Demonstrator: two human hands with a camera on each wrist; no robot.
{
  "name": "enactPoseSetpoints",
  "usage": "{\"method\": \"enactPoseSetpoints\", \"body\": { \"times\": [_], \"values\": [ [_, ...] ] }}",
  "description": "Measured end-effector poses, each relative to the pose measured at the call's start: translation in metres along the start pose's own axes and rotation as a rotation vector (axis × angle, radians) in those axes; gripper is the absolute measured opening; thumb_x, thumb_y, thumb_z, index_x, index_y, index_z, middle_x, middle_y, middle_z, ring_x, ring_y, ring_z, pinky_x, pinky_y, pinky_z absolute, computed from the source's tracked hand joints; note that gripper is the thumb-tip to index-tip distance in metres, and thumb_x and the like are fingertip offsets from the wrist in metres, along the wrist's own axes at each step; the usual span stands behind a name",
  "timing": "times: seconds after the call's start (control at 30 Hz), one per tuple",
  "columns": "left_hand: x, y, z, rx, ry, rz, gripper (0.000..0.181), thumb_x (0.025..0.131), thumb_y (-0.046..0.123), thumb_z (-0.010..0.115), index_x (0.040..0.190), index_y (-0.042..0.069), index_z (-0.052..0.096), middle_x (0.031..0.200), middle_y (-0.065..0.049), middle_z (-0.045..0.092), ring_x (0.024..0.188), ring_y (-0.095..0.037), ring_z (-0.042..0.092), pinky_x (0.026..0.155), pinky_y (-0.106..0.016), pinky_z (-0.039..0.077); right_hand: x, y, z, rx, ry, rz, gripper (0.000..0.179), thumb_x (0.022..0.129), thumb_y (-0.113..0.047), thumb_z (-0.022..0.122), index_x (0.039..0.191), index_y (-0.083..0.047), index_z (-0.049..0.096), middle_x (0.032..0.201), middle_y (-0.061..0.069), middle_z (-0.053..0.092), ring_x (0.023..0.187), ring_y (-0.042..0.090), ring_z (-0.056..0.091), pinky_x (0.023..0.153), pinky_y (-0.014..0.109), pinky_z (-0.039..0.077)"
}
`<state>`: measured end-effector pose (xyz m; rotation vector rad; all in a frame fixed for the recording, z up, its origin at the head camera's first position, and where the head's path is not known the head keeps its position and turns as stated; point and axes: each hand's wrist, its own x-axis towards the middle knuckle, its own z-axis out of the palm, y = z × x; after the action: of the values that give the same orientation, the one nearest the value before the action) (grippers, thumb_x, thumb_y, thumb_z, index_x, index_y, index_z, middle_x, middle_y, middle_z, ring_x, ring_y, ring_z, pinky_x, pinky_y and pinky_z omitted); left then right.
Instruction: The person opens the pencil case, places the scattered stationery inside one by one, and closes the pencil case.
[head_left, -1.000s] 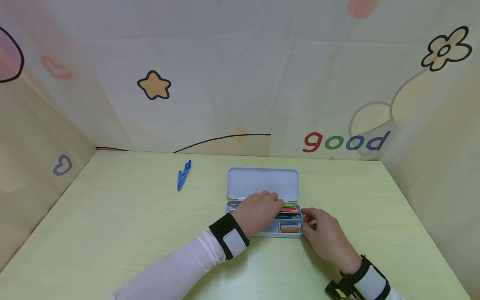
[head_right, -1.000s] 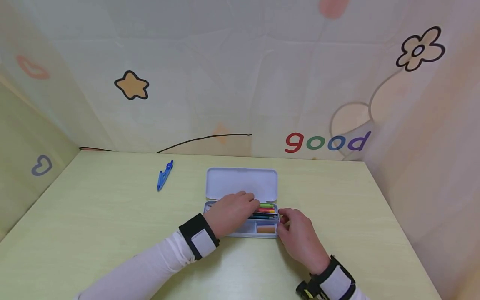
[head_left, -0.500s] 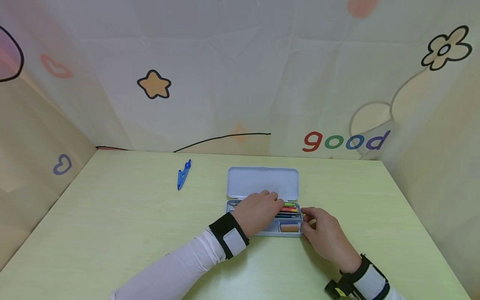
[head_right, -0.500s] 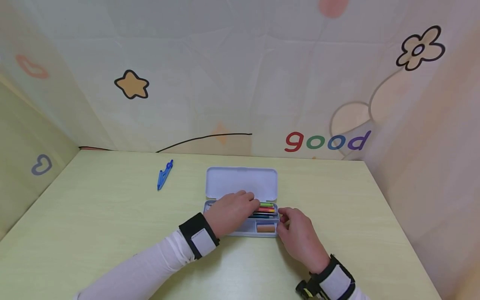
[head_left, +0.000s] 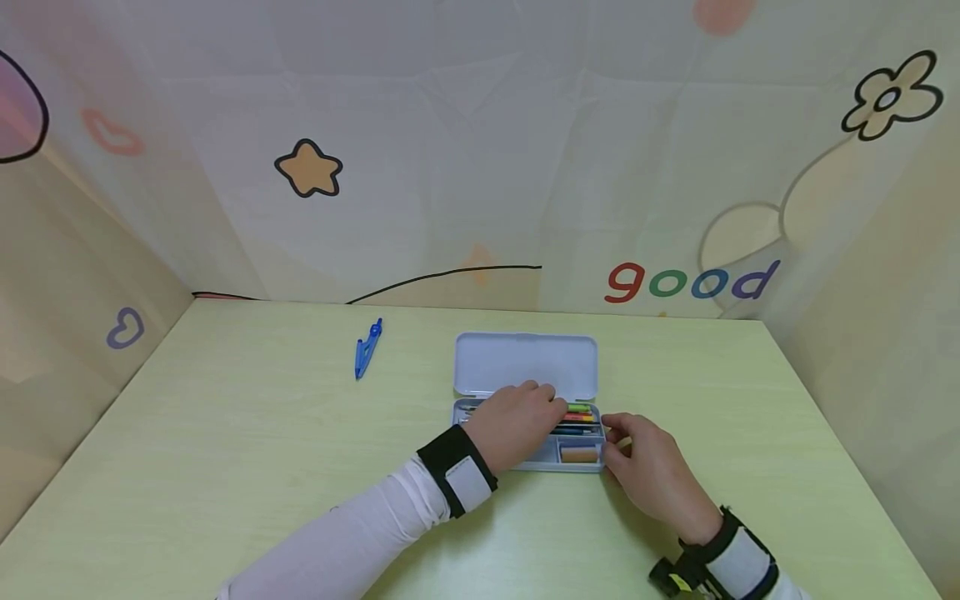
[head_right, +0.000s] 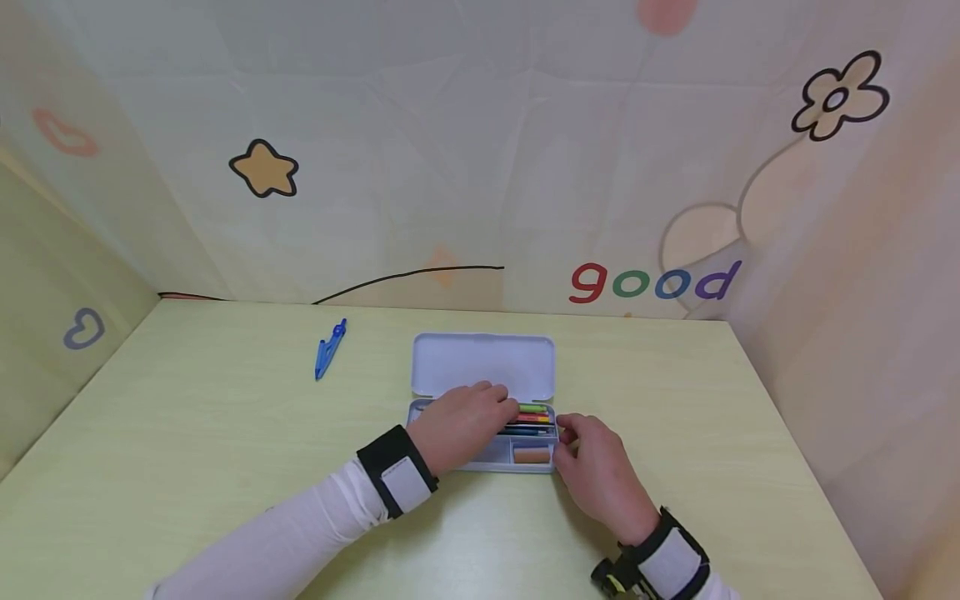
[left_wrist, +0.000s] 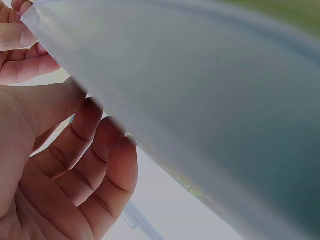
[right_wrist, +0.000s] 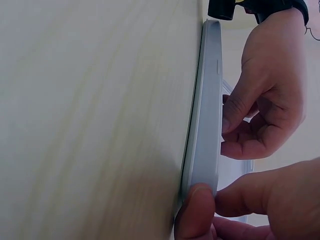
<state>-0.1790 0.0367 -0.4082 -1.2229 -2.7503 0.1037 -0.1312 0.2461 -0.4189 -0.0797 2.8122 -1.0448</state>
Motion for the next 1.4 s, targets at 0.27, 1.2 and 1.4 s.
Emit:
{"method": "enactPoseSetpoints", "body": {
  "times": [0.27, 1.2, 1.4],
  "values": [
    [0.000, -0.003, 0.002, -0.033, -0.001, 0.003, 0.026, 0.100, 0.023, 0.078, 0.125, 0.017, 0.074, 0.111, 0.001, 0.071, 0.095, -0.013, 0.064, 0.086, -0.025, 0.058, 0.000, 0.001, 0.000, -0.001, 0.001, -0.004, 0.041, 0.100, -0.004, 0.066, 0.138, 0.009, 0.060, 0.107, 0.012, 0.065, 0.086, 0.022, 0.061, 0.076, 0.033, 0.057],
    [-0.045, -0.065, -0.035, -0.164, 0.124, -0.162, 0.018, 0.099, 0.010, 0.077, 0.117, 0.007, 0.073, 0.106, -0.005, 0.069, 0.096, -0.021, 0.066, 0.081, -0.029, 0.060, 0.001, -0.001, 0.000, 0.010, -0.004, 0.018, 0.042, 0.100, -0.005, 0.066, 0.139, 0.009, 0.060, 0.107, 0.011, 0.064, 0.086, 0.021, 0.059, 0.072, 0.031, 0.054],
    [-0.056, -0.079, -0.035, -0.153, 0.160, -0.210, 0.023, 0.097, 0.010, 0.079, 0.119, 0.006, 0.072, 0.110, -0.007, 0.069, 0.097, -0.023, 0.066, 0.084, -0.032, 0.060, 0.001, -0.001, 0.001, 0.022, -0.002, 0.015, 0.042, 0.099, -0.005, 0.066, 0.138, 0.010, 0.060, 0.106, 0.011, 0.064, 0.085, 0.021, 0.058, 0.066, 0.027, 0.052]
  ]
}}
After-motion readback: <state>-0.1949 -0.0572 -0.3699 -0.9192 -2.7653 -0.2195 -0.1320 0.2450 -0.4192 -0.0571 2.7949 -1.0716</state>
